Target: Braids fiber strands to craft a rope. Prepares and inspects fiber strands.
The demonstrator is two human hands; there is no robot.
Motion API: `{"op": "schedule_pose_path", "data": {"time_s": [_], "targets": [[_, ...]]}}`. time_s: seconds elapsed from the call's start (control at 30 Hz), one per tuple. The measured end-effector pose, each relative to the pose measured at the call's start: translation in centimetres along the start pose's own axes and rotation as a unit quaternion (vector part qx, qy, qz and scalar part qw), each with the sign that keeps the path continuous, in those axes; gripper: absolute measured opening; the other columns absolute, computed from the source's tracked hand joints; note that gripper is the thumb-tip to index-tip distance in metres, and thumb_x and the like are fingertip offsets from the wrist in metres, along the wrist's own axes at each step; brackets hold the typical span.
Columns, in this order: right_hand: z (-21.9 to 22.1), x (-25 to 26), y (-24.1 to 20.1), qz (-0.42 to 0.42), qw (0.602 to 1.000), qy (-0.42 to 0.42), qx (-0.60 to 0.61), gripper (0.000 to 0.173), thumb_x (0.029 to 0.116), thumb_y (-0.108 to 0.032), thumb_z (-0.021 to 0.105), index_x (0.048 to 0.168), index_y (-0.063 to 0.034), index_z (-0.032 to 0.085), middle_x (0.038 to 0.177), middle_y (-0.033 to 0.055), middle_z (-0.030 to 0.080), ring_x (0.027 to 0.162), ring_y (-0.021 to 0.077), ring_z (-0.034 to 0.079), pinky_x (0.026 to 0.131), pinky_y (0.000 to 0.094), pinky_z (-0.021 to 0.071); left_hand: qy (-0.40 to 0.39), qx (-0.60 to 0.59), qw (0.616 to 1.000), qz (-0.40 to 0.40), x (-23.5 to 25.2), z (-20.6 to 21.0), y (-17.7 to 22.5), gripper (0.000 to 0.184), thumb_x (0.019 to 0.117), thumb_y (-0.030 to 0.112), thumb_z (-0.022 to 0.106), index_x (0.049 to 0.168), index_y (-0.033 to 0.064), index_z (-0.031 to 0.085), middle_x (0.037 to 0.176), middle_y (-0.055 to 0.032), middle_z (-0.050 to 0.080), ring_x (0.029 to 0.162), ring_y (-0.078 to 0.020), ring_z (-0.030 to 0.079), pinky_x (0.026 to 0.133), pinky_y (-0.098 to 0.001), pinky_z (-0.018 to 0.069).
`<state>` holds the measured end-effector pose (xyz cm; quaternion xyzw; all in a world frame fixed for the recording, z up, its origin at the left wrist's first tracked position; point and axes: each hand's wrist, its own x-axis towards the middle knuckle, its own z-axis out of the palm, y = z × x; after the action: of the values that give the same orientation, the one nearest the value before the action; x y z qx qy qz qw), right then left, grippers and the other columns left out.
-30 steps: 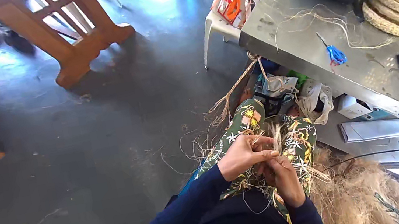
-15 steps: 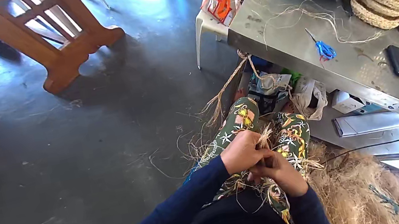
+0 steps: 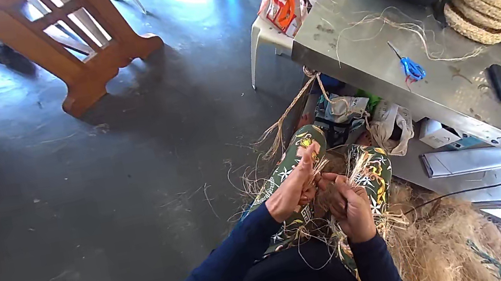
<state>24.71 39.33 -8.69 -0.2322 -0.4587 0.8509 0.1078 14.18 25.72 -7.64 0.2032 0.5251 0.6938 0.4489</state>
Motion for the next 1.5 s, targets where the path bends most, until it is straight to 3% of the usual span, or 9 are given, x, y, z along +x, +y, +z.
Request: {"op": "schedule_pose_path", "data": {"time_s": [0.13,0.2,0.37,0.47,0.7,0.87,1.1,1.27,1.5], "targets": [[1.6,-0.3,0.3,-0.020,0.995,0.013,-0.098,0.019,0.0905,0.002,0.067,0.109,0.0059,0.070,0.075,0.0013,0.069,0.045,-0.0032,0.041,0.040,0.0153,0.0346,0.077,0.102,0.987,-0.101,0.0,1.5,0.3,0.076,0.1057,0.059,0.002,0.118,0.0068,0.055,0.073,0.0032,0.050,0.057,-0.0041,0.044,0.054,-0.0212,0.0398],[2.2,-0.3,0.2,-0.004,0.991,0.028,-0.134,0.011,0.0865,0.004,0.073,0.097,0.0037,0.073,0.070,0.0011,0.068,0.047,-0.0011,0.046,0.043,0.0169,0.0399,0.066,0.132,0.983,-0.105,0.0,1.8,0.1,0.087,0.1035,0.063,-0.001,0.132,0.0009,0.054,0.090,-0.0027,0.061,0.071,-0.0058,0.054,0.064,-0.0246,0.0469],[2.2,0.3,0.5,0.003,0.984,0.073,-0.162,0.007,0.0908,0.004,0.072,0.084,0.0033,0.072,0.068,0.0051,0.070,0.049,0.0017,0.054,0.045,0.0178,0.0445,0.105,0.082,0.981,-0.140,0.4,2.2,-0.6,0.080,0.1056,0.061,0.003,0.116,0.0052,0.060,0.086,-0.0028,0.061,0.069,-0.0084,0.056,0.063,-0.0263,0.0464],[1.4,0.6,0.6,-0.032,0.984,0.063,-0.163,0.010,0.0927,0.004,0.068,0.084,0.0020,0.073,0.069,0.0042,0.070,0.049,0.0010,0.053,0.044,0.0172,0.0423,0.097,0.031,0.986,-0.136,0.4,1.7,-0.2,0.062,0.1107,0.050,0.022,0.162,0.0160,0.025,0.111,-0.0080,0.065,0.071,-0.0083,0.057,0.062,-0.0247,0.0477],[0.9,0.8,0.2,-0.085,0.984,0.063,-0.140,0.013,0.0928,0.008,0.066,0.085,0.0013,0.073,0.068,0.0021,0.070,0.049,-0.0010,0.053,0.044,0.0149,0.0415,0.062,0.238,0.968,-0.057,-0.9,0.2,0.4,0.017,0.1026,0.013,0.061,0.099,0.0016,0.072,0.077,0.0042,0.066,0.060,0.0022,0.054,0.058,-0.0171,0.0458],[0.4,0.9,0.3,-0.058,0.994,-0.011,-0.096,0.017,0.0914,0.010,0.062,0.104,0.0054,0.073,0.084,0.0060,0.074,0.048,-0.0023,0.047,0.043,0.0146,0.0386,0.101,0.249,0.962,-0.054,-0.8,0.5,0.5,0.015,0.1012,0.012,0.062,0.097,0.0010,0.072,0.077,0.0027,0.066,0.062,0.0014,0.055,0.061,-0.0183,0.0467],[-0.4,0.9,-0.8,-0.142,0.975,0.022,-0.167,0.016,0.0924,0.009,0.063,0.089,0.0004,0.076,0.071,0.0007,0.073,0.049,-0.0031,0.054,0.044,0.0141,0.0426,-0.013,0.220,0.975,-0.017,-1.2,-0.8,0.1,0.020,0.1052,0.016,0.057,0.106,0.0009,0.070,0.075,0.0039,0.065,0.060,0.0016,0.057,0.057,-0.0161,0.0486],[-2.4,0.7,-5.2,-0.213,0.958,0.111,-0.156,0.022,0.0998,0.005,0.052,0.093,-0.0022,0.072,0.067,-0.0034,0.070,0.045,-0.0014,0.053,0.041,0.0147,0.0431,-0.106,0.232,0.967,-0.004,-3.7,-5.8,2.0,0.027,0.1075,0.010,0.048,0.119,0.0003,0.071,0.072,0.0067,0.065,0.055,0.0063,0.048,0.052,-0.0117,0.0402],[-5.9,3.1,-9.2,-0.272,0.924,0.205,-0.172,0.023,0.1079,-0.005,0.044,0.099,-0.0037,0.066,0.065,-0.0084,0.066,0.040,-0.0024,0.047,0.037,0.0142,0.0403,-0.021,0.269,0.962,-0.034,-10.3,-14.5,4.2,0.025,0.1028,0.004,0.052,0.108,0.0007,0.076,0.062,0.0046,0.062,0.048,0.0046,0.045,0.046,-0.0125,0.0349]]}}
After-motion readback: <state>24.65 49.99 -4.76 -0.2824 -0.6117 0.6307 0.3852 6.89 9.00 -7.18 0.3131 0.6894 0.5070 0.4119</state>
